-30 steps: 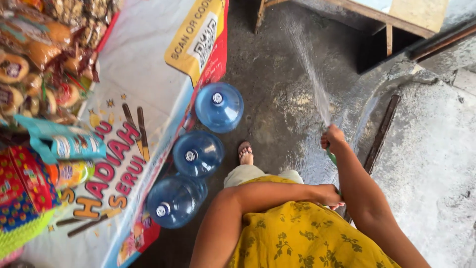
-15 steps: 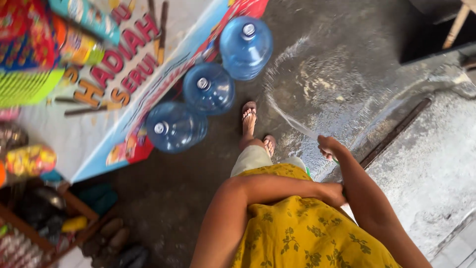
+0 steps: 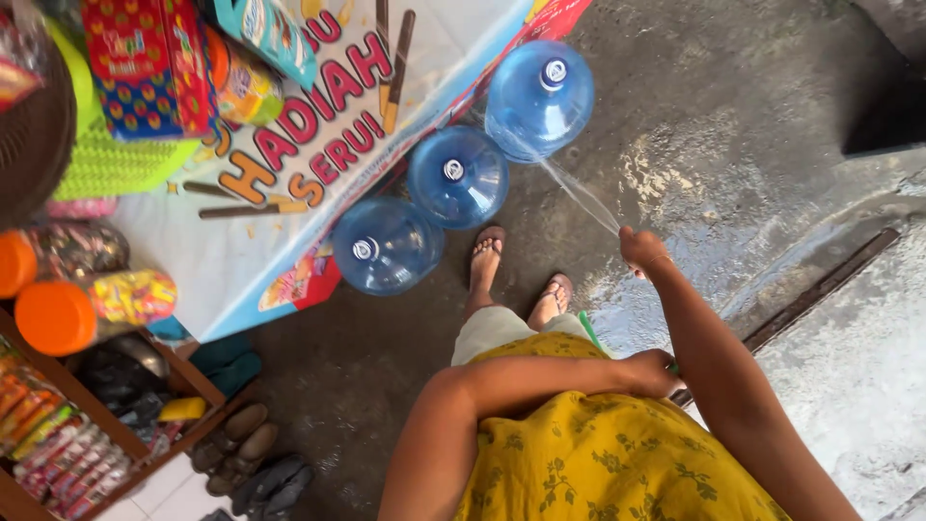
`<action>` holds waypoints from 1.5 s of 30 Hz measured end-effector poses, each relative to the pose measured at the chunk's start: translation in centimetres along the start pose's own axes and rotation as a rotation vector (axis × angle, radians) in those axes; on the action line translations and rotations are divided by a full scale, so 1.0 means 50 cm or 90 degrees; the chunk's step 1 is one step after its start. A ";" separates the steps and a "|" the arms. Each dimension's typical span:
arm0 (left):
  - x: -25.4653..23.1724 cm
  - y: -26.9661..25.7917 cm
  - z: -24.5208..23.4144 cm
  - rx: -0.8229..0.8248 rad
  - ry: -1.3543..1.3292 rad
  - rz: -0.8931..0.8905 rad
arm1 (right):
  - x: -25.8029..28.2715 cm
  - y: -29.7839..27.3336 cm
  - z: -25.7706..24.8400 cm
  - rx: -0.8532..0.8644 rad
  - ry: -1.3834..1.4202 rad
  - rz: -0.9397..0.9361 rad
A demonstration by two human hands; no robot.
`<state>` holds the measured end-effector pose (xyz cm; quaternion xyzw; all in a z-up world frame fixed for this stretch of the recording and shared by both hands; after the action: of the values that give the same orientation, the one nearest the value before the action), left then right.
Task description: Watering a stone paved floor using a garden hose.
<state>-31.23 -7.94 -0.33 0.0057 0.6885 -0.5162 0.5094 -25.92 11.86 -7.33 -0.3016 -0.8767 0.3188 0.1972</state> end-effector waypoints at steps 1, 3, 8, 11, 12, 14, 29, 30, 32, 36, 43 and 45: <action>0.016 0.003 -0.006 0.006 0.002 -0.003 | 0.017 -0.005 0.007 0.002 0.002 0.006; 0.039 0.011 -0.020 0.016 0.020 0.059 | 0.048 -0.013 0.020 0.007 -0.036 0.055; 0.048 -0.011 -0.077 0.071 0.006 0.065 | 0.129 -0.038 0.018 -0.006 -0.043 0.027; 0.053 -0.024 -0.102 0.108 -0.022 0.056 | 0.154 0.000 0.036 -0.073 -0.104 -0.042; 0.052 -0.028 -0.109 0.123 -0.041 0.055 | 0.155 0.025 0.046 -0.130 -0.141 -0.101; 0.023 -0.049 -0.152 0.104 -0.064 0.037 | 0.239 -0.028 -0.014 -0.104 -0.161 -0.063; -0.066 0.013 -0.210 -0.035 -0.587 0.011 | 0.557 -0.063 -0.162 -0.139 -0.300 -0.070; -0.077 0.010 -0.218 -0.011 -0.675 0.040 | 0.572 -0.061 -0.154 -0.128 -0.343 -0.110; -0.121 -0.037 -0.268 -0.029 -0.729 0.040 | 0.592 -0.058 -0.135 -0.142 -0.384 -0.144; -0.144 -0.047 -0.302 -0.063 -0.720 0.011 | 0.633 -0.067 -0.126 -0.157 -0.432 -0.083; -0.127 0.000 -0.267 -0.111 -0.765 0.043 | 0.668 -0.142 -0.038 -0.110 -0.535 -0.265; -0.121 0.015 -0.245 -0.120 -0.815 0.096 | 0.668 -0.173 0.010 -0.070 -0.595 -0.358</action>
<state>-36.45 4.32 2.79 -0.2997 0.2887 -0.3175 0.8521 -54.43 28.19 3.30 0.1087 -0.9329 0.3078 -0.1517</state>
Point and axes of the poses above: each hand's wrist, its own y-axis towards the middle knuckle, its own z-axis out of the palm, x = y × z, the point moved 3 cm from there along y, towards the middle knuckle, and after that the axes turned 13 degrees about -x, right-handed, at the moved point
